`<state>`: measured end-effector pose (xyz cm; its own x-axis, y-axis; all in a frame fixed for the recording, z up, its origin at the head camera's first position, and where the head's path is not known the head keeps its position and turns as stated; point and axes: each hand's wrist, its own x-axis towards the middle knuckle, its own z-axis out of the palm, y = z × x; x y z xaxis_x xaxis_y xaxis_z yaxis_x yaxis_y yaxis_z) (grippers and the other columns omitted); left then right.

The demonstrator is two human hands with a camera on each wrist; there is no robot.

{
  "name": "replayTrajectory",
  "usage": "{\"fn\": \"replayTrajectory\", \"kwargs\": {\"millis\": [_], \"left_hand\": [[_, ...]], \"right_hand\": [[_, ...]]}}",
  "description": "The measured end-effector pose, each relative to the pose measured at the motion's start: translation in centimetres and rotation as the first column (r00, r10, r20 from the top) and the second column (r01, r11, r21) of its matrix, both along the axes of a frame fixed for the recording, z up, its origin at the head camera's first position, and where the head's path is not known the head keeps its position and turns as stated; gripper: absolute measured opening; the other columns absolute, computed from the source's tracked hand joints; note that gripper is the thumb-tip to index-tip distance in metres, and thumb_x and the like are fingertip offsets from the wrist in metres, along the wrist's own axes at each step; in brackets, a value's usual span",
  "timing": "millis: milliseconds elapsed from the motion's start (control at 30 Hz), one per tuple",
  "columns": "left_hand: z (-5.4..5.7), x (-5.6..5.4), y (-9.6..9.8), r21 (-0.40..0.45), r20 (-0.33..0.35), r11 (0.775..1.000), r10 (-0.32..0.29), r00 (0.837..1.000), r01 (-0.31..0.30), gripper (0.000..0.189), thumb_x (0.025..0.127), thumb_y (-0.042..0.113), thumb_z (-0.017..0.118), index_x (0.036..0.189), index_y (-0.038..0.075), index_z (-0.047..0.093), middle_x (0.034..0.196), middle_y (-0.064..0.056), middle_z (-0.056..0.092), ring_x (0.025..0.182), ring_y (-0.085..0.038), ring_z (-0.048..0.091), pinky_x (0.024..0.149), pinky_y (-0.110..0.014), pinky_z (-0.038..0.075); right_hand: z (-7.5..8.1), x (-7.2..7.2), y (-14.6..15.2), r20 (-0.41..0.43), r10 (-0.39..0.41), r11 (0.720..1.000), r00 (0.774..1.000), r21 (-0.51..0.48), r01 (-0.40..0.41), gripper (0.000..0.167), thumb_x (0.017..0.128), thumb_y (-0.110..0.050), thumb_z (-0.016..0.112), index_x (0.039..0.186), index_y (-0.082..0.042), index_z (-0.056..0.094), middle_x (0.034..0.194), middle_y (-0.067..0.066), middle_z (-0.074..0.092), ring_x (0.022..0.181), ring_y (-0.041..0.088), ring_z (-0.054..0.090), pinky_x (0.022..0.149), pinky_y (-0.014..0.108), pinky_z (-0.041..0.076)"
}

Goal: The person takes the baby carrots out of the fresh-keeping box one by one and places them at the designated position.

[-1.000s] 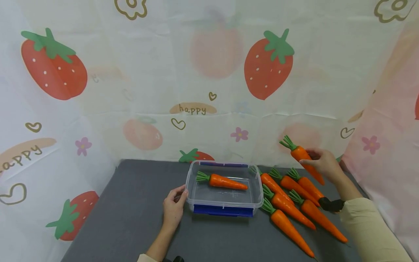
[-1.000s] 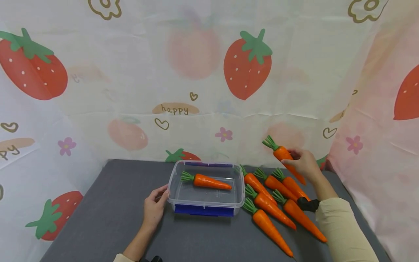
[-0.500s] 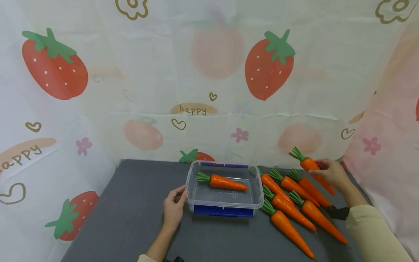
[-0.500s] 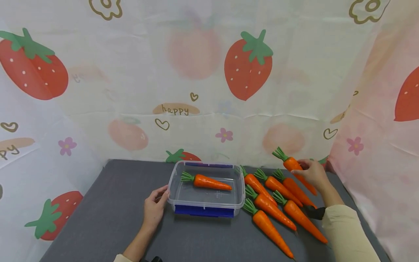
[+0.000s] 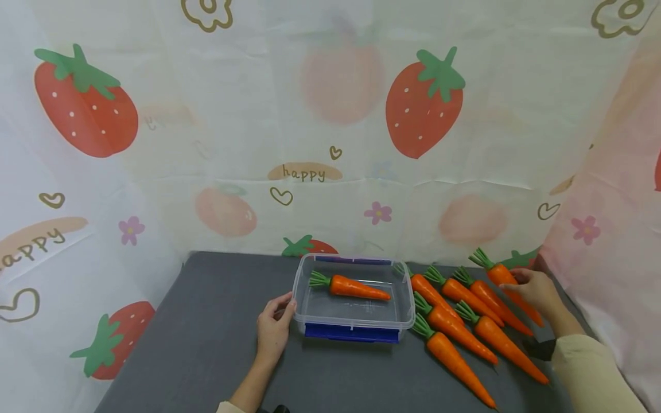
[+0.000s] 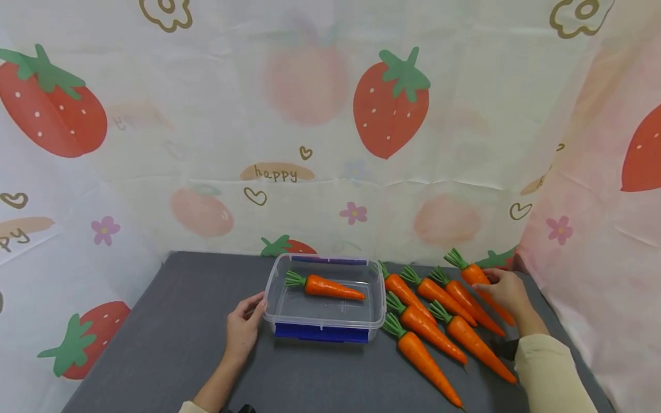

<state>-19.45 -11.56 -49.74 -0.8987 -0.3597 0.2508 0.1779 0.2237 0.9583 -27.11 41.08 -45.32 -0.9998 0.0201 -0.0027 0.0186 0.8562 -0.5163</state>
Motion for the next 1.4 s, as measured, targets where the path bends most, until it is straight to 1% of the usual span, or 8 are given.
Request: {"fn": "replayTrajectory", "kwargs": {"millis": [200,433,600,867,1000,1133,1233,1400], "left_hand": [[-0.2,0.0,-0.1,0.000,0.011,1.000,-0.001,1.000,0.001,0.024,0.090,0.005,0.067,0.111,-0.007,0.069,0.103,-0.022,0.068,0.083,0.006,0.056,0.076,-0.010,0.047],[-0.1,0.0,0.0,0.003,0.004,1.000,0.005,1.000,-0.005,0.023,0.090,0.005,0.067,0.110,-0.008,0.069,0.103,-0.022,0.068,0.083,0.006,0.056,0.076,-0.010,0.047],[-0.2,0.1,0.0,0.005,0.008,1.000,-0.003,1.000,0.003,0.024,0.090,0.004,0.067,0.110,-0.008,0.069,0.104,-0.023,0.068,0.083,0.006,0.056,0.075,-0.010,0.047],[-0.1,0.0,0.0,0.008,-0.003,1.000,-0.003,1.000,0.003,0.024,0.089,0.003,0.067,0.110,-0.008,0.069,0.105,-0.023,0.068,0.083,0.006,0.057,0.075,-0.010,0.047],[0.0,0.0,0.0,0.001,0.006,1.000,0.004,1.000,-0.004,0.024,0.090,0.004,0.067,0.110,-0.008,0.069,0.104,-0.023,0.069,0.083,0.005,0.057,0.075,-0.011,0.047],[0.1,0.1,0.1,0.003,0.012,1.000,0.002,1.000,-0.002,0.024,0.090,0.004,0.066,0.110,-0.008,0.068,0.102,-0.023,0.068,0.083,0.003,0.057,0.075,-0.011,0.047],[0.2,0.1,0.1,0.010,0.013,1.000,0.000,1.000,0.000,0.024,0.090,0.004,0.066,0.111,-0.009,0.068,0.101,-0.023,0.068,0.082,0.003,0.057,0.075,-0.010,0.047],[0.1,0.1,0.0,0.004,0.013,1.000,0.000,1.000,0.000,0.025,0.091,0.005,0.066,0.111,-0.008,0.068,0.102,-0.022,0.068,0.083,0.004,0.057,0.077,-0.010,0.047]], "right_hand": [[-1.2,0.5,0.9,0.000,-0.021,1.000,1.000,0.008,0.021,0.069,0.090,-0.039,0.068,0.130,0.015,0.049,0.123,0.040,0.054,0.105,0.052,0.054,0.086,0.059,0.046],[-1.9,0.8,1.5,0.016,-0.034,0.999,0.999,0.002,0.034,0.074,0.092,-0.043,0.065,0.131,0.017,0.046,0.127,0.041,0.051,0.108,0.053,0.052,0.088,0.060,0.045],[-2.3,1.0,1.8,0.053,-0.022,1.000,0.998,0.014,0.021,0.070,0.092,-0.038,0.065,0.130,0.018,0.046,0.127,0.042,0.050,0.108,0.054,0.051,0.088,0.061,0.044],[-2.6,0.6,1.8,0.114,-0.020,0.999,0.993,0.030,0.017,0.071,0.092,-0.041,0.063,0.129,0.018,0.047,0.128,0.043,0.048,0.111,0.057,0.048,0.092,0.063,0.040],[-2.9,0.5,1.8,0.161,-0.037,0.999,0.986,0.017,0.034,0.073,0.092,-0.042,0.064,0.129,0.018,0.046,0.129,0.043,0.047,0.114,0.057,0.046,0.094,0.062,0.040],[-3.2,0.5,2.0,0.223,-0.041,0.999,0.974,-0.004,0.044,0.079,0.090,-0.048,0.064,0.130,0.018,0.045,0.130,0.043,0.046,0.116,0.058,0.044,0.095,0.062,0.039],[-3.0,0.7,2.1,0.233,-0.041,0.999,0.972,-0.019,0.047,0.080,0.091,-0.050,0.062,0.132,0.017,0.045,0.131,0.043,0.045,0.116,0.058,0.044,0.093,0.061,0.041],[-2.6,1.1,1.9,0.171,-0.053,0.998,0.984,-0.033,0.060,0.071,0.096,-0.044,0.057,0.132,0.016,0.046,0.129,0.040,0.050,0.110,0.053,0.051,0.085,0.054,0.048]]}}
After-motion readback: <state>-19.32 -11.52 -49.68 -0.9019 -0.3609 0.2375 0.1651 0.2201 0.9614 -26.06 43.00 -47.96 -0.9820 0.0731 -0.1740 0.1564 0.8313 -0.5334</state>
